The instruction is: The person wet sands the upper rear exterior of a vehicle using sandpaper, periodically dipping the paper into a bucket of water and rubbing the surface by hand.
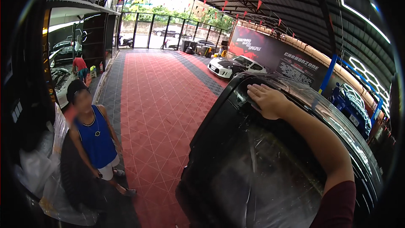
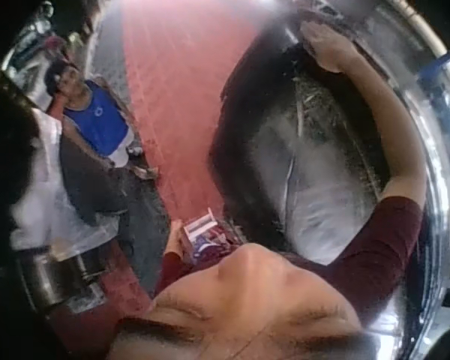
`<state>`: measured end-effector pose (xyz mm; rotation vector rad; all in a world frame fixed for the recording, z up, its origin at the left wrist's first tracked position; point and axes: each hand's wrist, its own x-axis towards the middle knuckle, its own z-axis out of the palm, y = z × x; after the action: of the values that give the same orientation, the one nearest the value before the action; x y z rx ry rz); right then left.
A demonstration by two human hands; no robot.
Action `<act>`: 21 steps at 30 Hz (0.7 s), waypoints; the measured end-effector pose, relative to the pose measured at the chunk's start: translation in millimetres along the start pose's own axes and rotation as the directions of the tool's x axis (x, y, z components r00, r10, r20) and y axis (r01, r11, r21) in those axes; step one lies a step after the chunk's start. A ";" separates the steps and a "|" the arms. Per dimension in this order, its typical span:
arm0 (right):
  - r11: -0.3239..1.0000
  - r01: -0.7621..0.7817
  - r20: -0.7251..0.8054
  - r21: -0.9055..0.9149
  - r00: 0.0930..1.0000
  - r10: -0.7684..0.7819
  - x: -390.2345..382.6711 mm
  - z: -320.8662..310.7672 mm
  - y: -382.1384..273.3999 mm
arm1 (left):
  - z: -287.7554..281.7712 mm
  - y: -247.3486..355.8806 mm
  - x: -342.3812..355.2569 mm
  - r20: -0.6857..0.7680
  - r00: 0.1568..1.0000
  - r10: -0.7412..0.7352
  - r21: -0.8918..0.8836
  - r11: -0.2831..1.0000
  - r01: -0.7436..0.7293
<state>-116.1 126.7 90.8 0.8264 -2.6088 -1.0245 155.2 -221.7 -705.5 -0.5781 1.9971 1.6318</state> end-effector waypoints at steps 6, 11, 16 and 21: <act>0.968 -0.154 0.159 -0.199 0.970 0.187 94.0 -2.5 -47.0 | -48.5 -101.3 -83.1 -0.215 0.975 -0.054 -0.224 0.975 0.005; 0.976 -0.217 0.002 -0.018 0.976 0.217 -6.7 -4.3 -19.5 | -68.2 -102.5 -132.3 -0.171 0.819 -0.547 -0.307 0.820 0.483; 0.911 -0.388 0.020 0.141 0.921 0.389 6.9 5.8 -3.3 | -68.6 -112.8 -122.6 -0.403 0.803 -0.440 0.083 0.856 0.511; 0.967 -0.251 -0.135 0.044 0.958 0.255 -57.6 -12.2 -43.8 | 0.1 42.3 -67.3 -0.254 0.965 0.057 0.114 0.993 -0.029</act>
<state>-45.7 126.8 70.1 0.5295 -2.5306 -0.8312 182.6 -212.5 -631.5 -0.7419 2.2842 1.5245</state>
